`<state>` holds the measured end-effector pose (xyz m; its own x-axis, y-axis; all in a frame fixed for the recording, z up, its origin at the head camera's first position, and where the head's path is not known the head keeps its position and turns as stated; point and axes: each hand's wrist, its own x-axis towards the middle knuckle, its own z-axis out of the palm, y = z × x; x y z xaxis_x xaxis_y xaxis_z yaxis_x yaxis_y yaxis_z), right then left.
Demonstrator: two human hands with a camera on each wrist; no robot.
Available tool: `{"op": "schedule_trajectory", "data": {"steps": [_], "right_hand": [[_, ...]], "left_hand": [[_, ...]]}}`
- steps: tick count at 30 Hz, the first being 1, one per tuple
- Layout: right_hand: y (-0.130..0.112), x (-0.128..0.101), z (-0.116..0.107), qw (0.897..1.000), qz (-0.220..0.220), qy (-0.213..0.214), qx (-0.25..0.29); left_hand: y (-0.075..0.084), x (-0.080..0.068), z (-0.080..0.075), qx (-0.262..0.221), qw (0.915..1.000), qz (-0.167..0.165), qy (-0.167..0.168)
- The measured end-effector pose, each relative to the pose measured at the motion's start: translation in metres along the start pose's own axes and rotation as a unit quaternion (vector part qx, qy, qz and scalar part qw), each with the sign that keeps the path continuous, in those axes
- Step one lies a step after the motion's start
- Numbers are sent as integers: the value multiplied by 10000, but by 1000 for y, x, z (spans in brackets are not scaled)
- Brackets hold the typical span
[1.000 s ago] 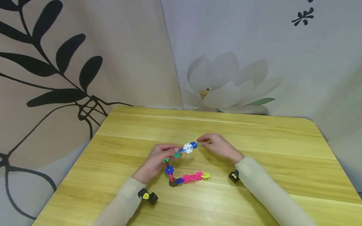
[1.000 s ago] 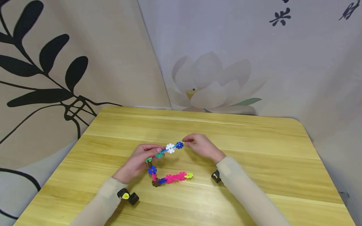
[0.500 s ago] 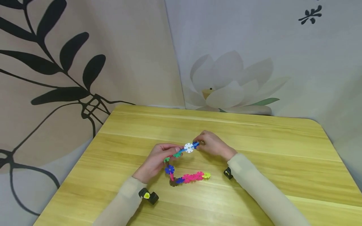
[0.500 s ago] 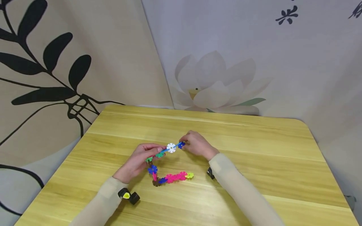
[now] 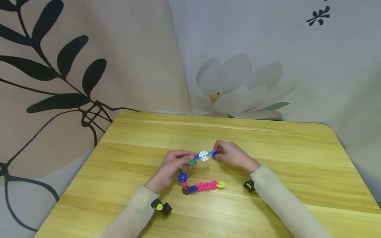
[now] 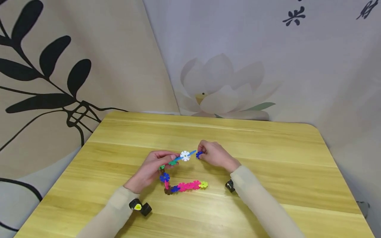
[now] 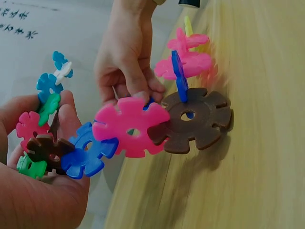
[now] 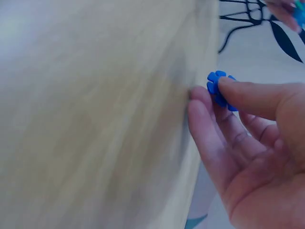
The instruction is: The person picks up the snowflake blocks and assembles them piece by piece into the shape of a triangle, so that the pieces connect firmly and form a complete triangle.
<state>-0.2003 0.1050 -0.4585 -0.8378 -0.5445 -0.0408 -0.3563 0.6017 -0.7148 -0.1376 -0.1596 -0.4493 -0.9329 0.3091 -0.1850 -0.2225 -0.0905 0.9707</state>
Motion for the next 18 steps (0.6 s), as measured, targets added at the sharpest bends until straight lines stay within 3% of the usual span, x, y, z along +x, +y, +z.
{"op": "schedule_trajectory", "data": {"steps": [9, 18], "right_hand": [[7, -34, -19, 9899, 392, 364, 1313], [5, -59, -32, 9800, 197, 1009, 1706]], "left_hand": [[-4, 5, 13, -101, 9999, -104, 53], [-6, 11, 24, -107, 9998, -126, 116]]}}
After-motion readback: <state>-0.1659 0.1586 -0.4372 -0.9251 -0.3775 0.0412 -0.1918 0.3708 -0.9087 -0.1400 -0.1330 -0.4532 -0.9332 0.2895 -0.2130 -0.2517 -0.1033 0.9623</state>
